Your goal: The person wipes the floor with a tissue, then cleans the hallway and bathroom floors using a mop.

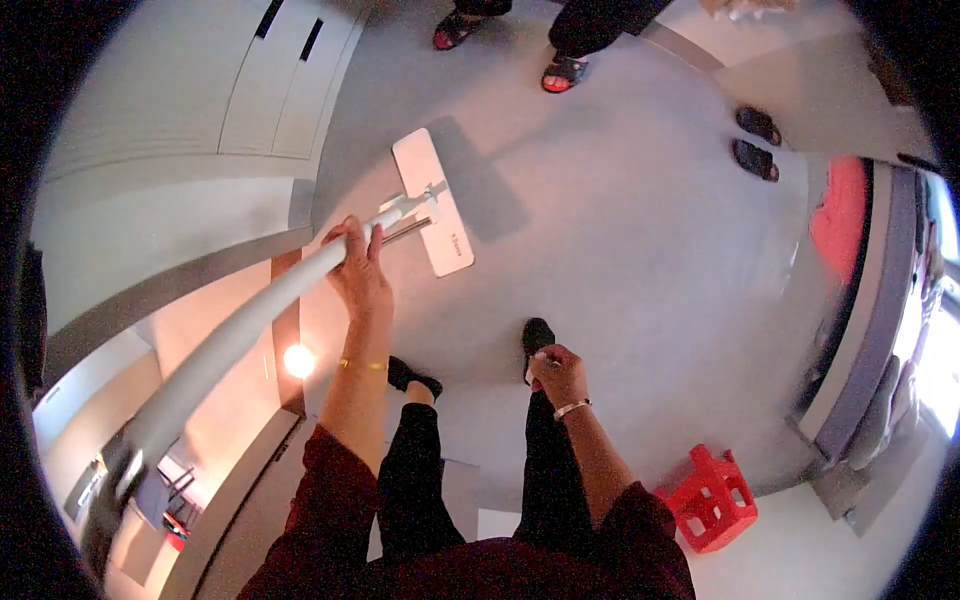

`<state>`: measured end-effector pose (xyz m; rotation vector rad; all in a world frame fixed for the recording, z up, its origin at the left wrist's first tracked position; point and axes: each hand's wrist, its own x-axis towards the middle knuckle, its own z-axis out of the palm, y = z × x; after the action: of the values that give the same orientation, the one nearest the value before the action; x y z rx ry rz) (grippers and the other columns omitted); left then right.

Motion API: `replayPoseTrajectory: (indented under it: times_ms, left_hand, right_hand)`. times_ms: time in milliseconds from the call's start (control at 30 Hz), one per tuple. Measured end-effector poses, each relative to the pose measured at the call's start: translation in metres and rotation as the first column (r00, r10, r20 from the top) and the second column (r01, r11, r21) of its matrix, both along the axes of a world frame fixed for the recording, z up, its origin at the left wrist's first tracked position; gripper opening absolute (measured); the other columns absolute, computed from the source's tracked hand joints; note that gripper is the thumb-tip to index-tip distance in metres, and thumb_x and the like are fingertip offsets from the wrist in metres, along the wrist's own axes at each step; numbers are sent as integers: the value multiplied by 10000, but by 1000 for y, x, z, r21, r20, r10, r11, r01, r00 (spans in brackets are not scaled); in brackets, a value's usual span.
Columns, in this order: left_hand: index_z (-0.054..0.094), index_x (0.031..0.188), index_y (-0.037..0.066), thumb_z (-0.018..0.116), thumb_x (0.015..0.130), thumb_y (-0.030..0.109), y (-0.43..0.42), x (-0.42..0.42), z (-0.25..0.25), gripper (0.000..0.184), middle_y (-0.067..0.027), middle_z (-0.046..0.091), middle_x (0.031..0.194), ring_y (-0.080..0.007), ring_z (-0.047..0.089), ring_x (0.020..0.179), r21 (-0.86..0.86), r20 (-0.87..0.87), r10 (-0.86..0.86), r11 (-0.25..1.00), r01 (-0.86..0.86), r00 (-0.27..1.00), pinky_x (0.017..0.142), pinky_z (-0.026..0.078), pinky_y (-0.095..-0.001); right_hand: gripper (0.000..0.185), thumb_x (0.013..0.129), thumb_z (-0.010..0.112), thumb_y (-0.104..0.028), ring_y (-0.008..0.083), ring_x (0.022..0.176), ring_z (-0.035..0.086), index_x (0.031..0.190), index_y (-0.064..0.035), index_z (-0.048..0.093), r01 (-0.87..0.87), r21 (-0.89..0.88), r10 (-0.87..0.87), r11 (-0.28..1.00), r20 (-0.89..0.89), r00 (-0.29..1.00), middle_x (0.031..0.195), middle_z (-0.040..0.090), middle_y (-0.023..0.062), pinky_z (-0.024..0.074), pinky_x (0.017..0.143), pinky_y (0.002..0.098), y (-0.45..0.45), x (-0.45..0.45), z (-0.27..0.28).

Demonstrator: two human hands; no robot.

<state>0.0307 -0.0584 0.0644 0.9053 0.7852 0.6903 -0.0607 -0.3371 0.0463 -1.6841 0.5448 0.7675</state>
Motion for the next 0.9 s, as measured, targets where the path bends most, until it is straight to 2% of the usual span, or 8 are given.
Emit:
replayPoseTrajectory:
  times_ms: [167,233,367,500,567,700,867,900]
  left_hand:
    - [472,889,56,646,738,73,36,-23,71,231,-58,501,994,-137,481,917,14,-170,-99,995,103,980,819,425,-298]
    - [490,876,61,646,708,26,38,-36,148,232,-98,519,1021,-163,465,956,305,-282,-226,900,310,932,852,372,-298]
    - [476,856,27,583,704,-55,32,-25,271,203,-172,556,947,-297,529,1000,629,-20,-356,722,288,934,914,367,-407]
    - [424,750,30,509,757,12,66,-66,410,87,-106,501,736,-301,559,772,765,125,-599,566,307,791,900,352,-584]
    - [423,723,95,617,711,206,89,-104,460,224,-38,358,663,-170,365,633,841,-11,-517,458,287,856,924,304,-564]
    - [401,802,172,737,562,515,98,-172,546,536,32,405,692,-149,408,697,819,70,-672,461,343,737,624,290,-333]
    - [426,490,134,675,693,411,67,-208,593,425,46,343,477,-66,316,397,762,180,-612,582,284,770,416,214,-221]
    - [422,511,151,621,731,419,84,-215,593,400,39,336,518,-89,295,454,751,113,-806,452,481,581,470,213,-242]
  right_hand:
    - [142,801,536,-113,107,477,499,716,1,533,101,143,-94,985,-55,994,571,547,52,406,436,232,31,-44,40]
    - [139,798,548,-124,99,488,477,723,-9,534,152,320,-110,935,-144,983,590,539,41,398,445,220,43,-45,62]
    - [139,790,578,-157,74,530,418,775,-27,531,345,535,-81,771,-454,887,678,518,19,363,460,192,70,17,131]
    - [93,799,522,-73,91,565,434,852,4,521,626,765,24,150,-636,772,832,544,89,371,448,172,151,25,185]
    - [109,800,501,-51,107,572,437,871,33,493,701,712,46,-40,-700,713,924,538,171,384,433,162,188,33,203]
    - [116,802,501,-51,114,546,429,861,42,464,733,671,95,-112,-727,680,922,529,236,362,394,148,237,38,247]
    - [67,788,524,-39,114,550,454,769,4,475,797,599,89,-74,-792,604,941,526,274,346,365,153,253,15,252]
    - [67,778,537,-31,119,576,491,734,-3,494,777,626,59,-68,-775,629,974,518,291,356,367,156,256,12,249]
